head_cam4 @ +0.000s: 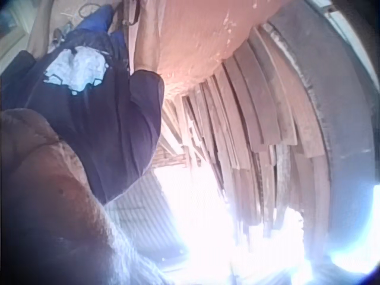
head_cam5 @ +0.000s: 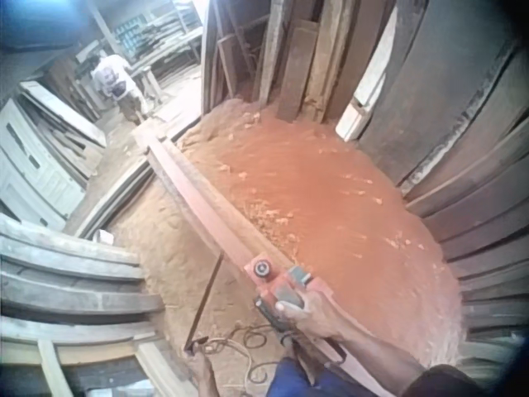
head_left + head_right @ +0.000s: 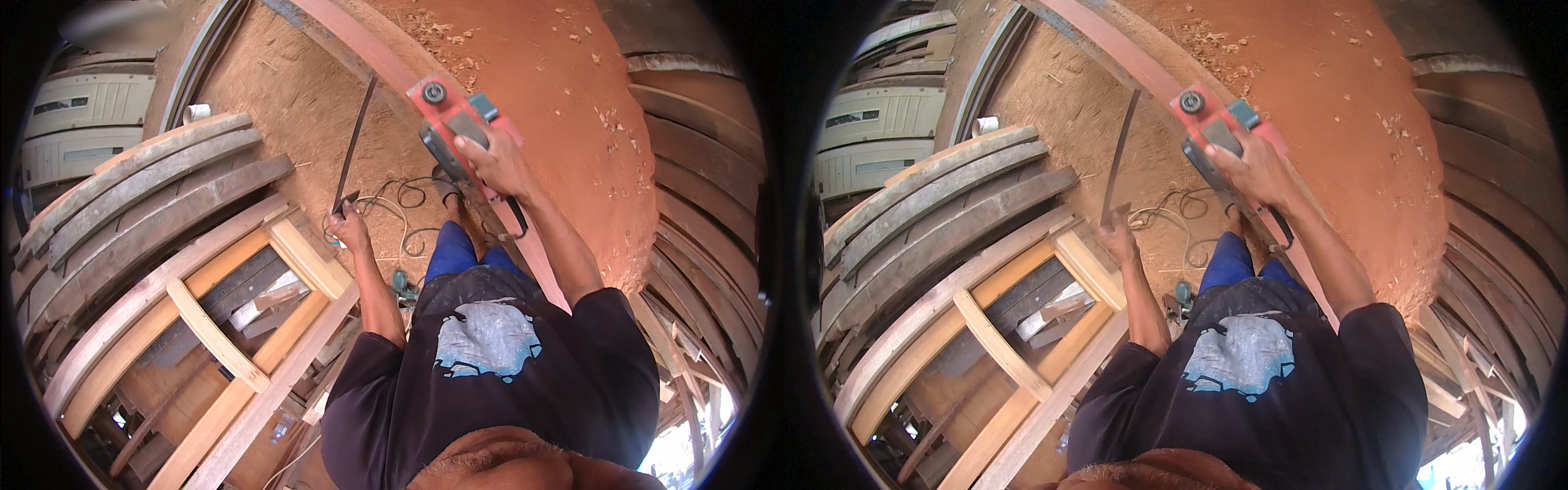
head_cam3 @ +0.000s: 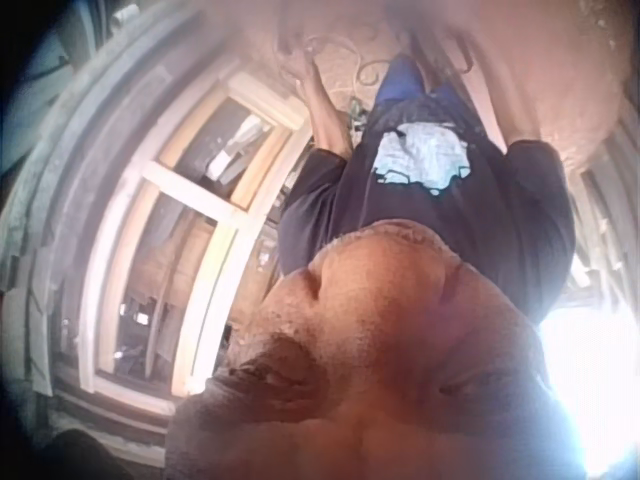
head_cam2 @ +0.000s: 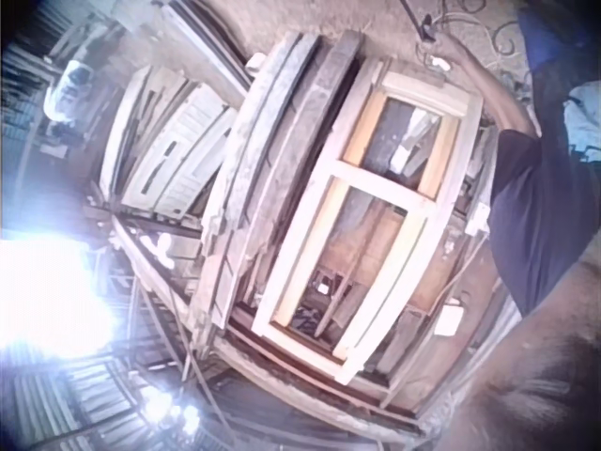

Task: The person smooths a long wooden plank using a handheld electric sander and a metal file. They repeatedly sand the plank's surface and edges, then use the file to refine the edges, occasionally pausing to inspect the work.

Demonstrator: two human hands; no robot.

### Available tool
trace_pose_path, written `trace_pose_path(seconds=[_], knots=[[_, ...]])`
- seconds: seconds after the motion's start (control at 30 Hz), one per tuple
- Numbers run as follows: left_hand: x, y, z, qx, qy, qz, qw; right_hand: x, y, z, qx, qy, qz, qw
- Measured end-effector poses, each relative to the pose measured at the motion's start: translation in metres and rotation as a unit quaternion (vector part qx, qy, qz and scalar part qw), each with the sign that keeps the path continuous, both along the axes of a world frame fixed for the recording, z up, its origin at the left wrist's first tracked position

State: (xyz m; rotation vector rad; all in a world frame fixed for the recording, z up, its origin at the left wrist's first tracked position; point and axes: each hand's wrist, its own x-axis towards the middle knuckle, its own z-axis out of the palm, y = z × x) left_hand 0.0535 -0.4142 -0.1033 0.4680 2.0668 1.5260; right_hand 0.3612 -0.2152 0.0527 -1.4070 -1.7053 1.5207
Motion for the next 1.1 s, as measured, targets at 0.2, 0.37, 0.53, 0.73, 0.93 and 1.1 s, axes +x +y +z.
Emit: trace_pose_path(seconds=[0.2, 0.37, 0.53, 0.73, 0.93, 1.1], knots=[[-0.008, -0.007, 0.011, 0.039, 0.000, 0.072, 0.997, -0.088, 0.100, 0.013, 0.000, -0.017, 0.046, 0.999], [-0.031, 0.014, 0.016, 0.077, -0.018, 0.079, 0.994, -0.174, 0.217, -0.021, 0.052, 0.008, 0.028, 0.998], [-0.035, 0.061, 0.026, 0.081, 0.007, 0.031, 0.996, -0.150, 0.216, 0.012, 0.046, 0.057, -0.011, 0.997], [-0.009, 0.164, 0.026, 0.011, 0.158, -0.111, 0.981, -0.017, 0.124, 0.006, -0.089, 0.166, -0.122, 0.975], [0.020, 0.251, 0.005, 0.014, 0.254, -0.205, 0.945, 0.092, 0.009, -0.009, -0.138, 0.092, -0.259, 0.952], [0.032, 0.278, -0.017, 0.060, 0.275, -0.204, 0.938, 0.138, -0.061, 0.003, -0.151, 0.063, -0.343, 0.925]])
